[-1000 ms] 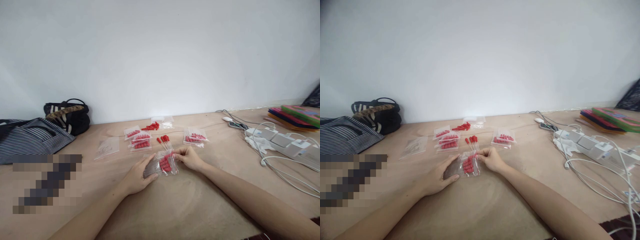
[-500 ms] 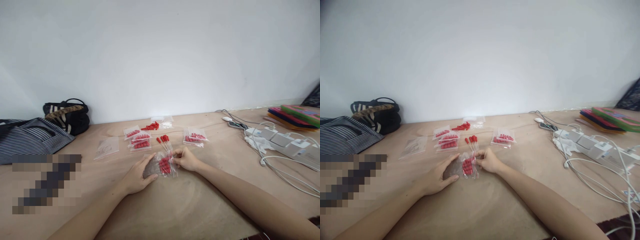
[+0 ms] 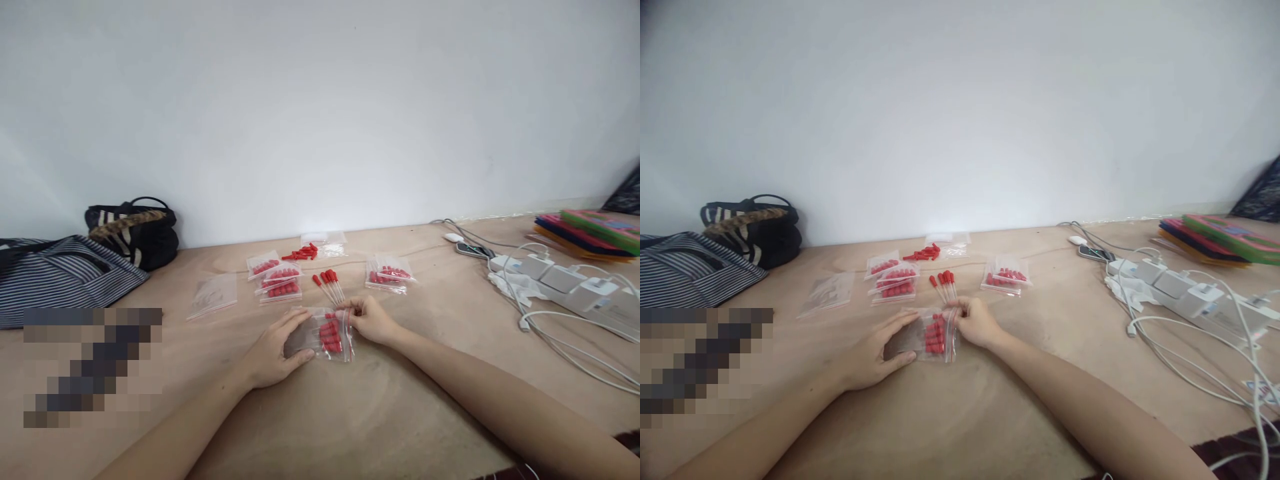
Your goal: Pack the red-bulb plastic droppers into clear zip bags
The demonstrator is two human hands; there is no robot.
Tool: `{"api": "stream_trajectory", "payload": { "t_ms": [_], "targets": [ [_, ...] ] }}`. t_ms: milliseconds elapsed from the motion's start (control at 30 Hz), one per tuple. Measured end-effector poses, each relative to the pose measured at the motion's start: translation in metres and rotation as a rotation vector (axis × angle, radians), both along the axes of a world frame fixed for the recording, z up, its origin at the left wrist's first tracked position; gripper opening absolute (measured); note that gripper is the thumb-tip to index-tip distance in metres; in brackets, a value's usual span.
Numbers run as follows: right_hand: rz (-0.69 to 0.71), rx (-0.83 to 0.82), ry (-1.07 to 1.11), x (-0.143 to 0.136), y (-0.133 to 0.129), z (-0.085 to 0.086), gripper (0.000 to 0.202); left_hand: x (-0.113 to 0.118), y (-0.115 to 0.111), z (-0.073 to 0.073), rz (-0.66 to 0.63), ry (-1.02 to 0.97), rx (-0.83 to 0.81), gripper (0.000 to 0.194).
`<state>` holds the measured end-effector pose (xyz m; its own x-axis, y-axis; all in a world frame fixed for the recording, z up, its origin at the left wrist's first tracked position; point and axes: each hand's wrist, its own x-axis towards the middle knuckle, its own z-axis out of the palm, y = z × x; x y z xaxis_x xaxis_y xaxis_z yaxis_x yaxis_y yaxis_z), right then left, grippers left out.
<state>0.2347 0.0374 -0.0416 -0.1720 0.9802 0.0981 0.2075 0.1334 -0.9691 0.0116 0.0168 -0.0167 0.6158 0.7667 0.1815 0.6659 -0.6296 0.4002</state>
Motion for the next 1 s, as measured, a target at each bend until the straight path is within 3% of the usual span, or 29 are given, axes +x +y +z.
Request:
{"api": "stream_trajectory", "payload": {
  "t_ms": [167,400,533,600,667,767,867,933,1000],
  "targets": [
    [-0.006,-0.004,-0.153,0.010,-0.005,0.003,0.029,-0.005,0.004,-0.002,0.013,-0.017,0.055,0.047],
    [-0.100,0.277,-0.666,0.000,-0.025,0.011,0.028,-0.004,0.009,-0.004,0.131,-0.110,0.148,0.032],
    [-0.104,0.318,-0.864,-0.004,-0.030,0.014,0.024,0.006,-0.006,-0.005,0.224,-0.057,0.077,0.047],
    [-0.087,0.337,-0.855,-0.001,-0.031,0.014,0.015,0.011,-0.015,-0.006,0.267,-0.021,0.057,0.058],
    [-0.046,0.373,-0.810,0.002,-0.031,0.015,0.023,0.016,-0.023,-0.009,0.280,0.014,0.051,0.067],
    [0.016,0.424,-0.803,0.005,-0.030,0.015,0.025,0.021,-0.028,-0.012,0.242,0.038,0.047,0.063],
    [-0.023,0.408,-0.823,0.006,-0.031,0.016,0.014,0.021,-0.028,-0.013,0.175,0.017,0.056,0.052],
    [-0.055,0.362,-0.783,0.008,-0.033,0.016,0.008,0.018,-0.026,-0.010,0.089,0.019,0.045,0.052],
    [0.014,0.307,-0.684,0.012,-0.036,0.017,0.003,0.014,-0.023,-0.005,-0.032,0.056,-0.001,0.058]
  ]
}}
